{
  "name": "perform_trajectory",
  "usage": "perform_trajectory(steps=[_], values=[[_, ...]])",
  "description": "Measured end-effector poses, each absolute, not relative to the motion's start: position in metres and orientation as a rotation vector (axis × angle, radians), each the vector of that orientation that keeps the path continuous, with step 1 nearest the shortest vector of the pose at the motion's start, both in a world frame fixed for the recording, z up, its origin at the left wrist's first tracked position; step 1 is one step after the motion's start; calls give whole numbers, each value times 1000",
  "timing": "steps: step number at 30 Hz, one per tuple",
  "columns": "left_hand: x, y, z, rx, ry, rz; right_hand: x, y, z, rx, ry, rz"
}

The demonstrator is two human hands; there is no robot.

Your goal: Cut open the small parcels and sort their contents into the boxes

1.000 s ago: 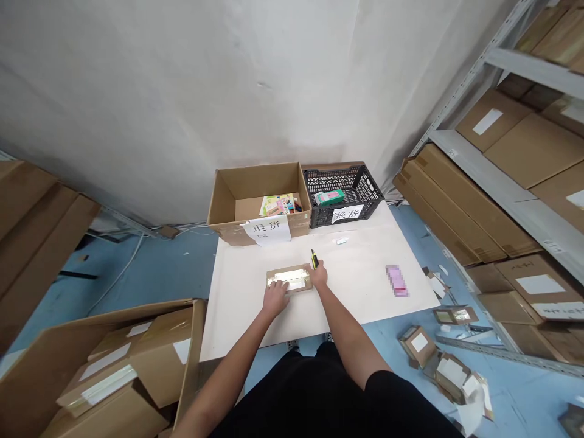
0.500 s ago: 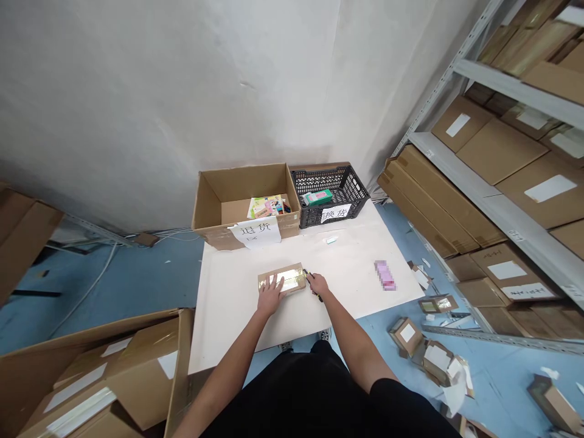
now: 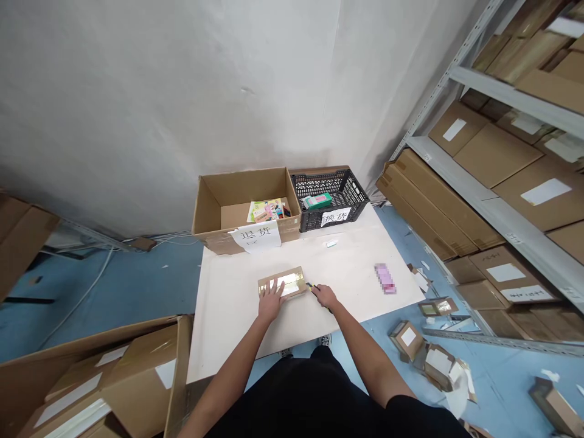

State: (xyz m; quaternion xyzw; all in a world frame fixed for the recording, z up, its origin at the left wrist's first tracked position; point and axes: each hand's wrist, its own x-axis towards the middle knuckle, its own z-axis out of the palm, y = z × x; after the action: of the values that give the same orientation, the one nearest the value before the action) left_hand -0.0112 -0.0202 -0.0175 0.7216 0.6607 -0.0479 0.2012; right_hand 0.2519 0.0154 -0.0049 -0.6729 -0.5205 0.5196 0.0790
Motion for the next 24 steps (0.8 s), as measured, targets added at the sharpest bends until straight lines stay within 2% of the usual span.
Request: perform_trajectory(steps=[6, 10, 16, 19, 24], values=[[-12, -19, -16, 2013, 1839, -144, 230, 47, -8, -2074, -1579, 1388], [-13, -19, -15, 2001, 1845, -155, 220, 54, -8, -2068, -1622, 1397], [-12, -19, -8, 1995, 1862, -132, 260, 26, -11, -2048, -1703, 1488], [-17, -9, 1, 2010, 1857, -60, 263, 7, -23, -2110, -1486, 1470], [-30, 7, 12, 1940, 1973, 38, 206, -11, -47, -2153, -1132, 1457]])
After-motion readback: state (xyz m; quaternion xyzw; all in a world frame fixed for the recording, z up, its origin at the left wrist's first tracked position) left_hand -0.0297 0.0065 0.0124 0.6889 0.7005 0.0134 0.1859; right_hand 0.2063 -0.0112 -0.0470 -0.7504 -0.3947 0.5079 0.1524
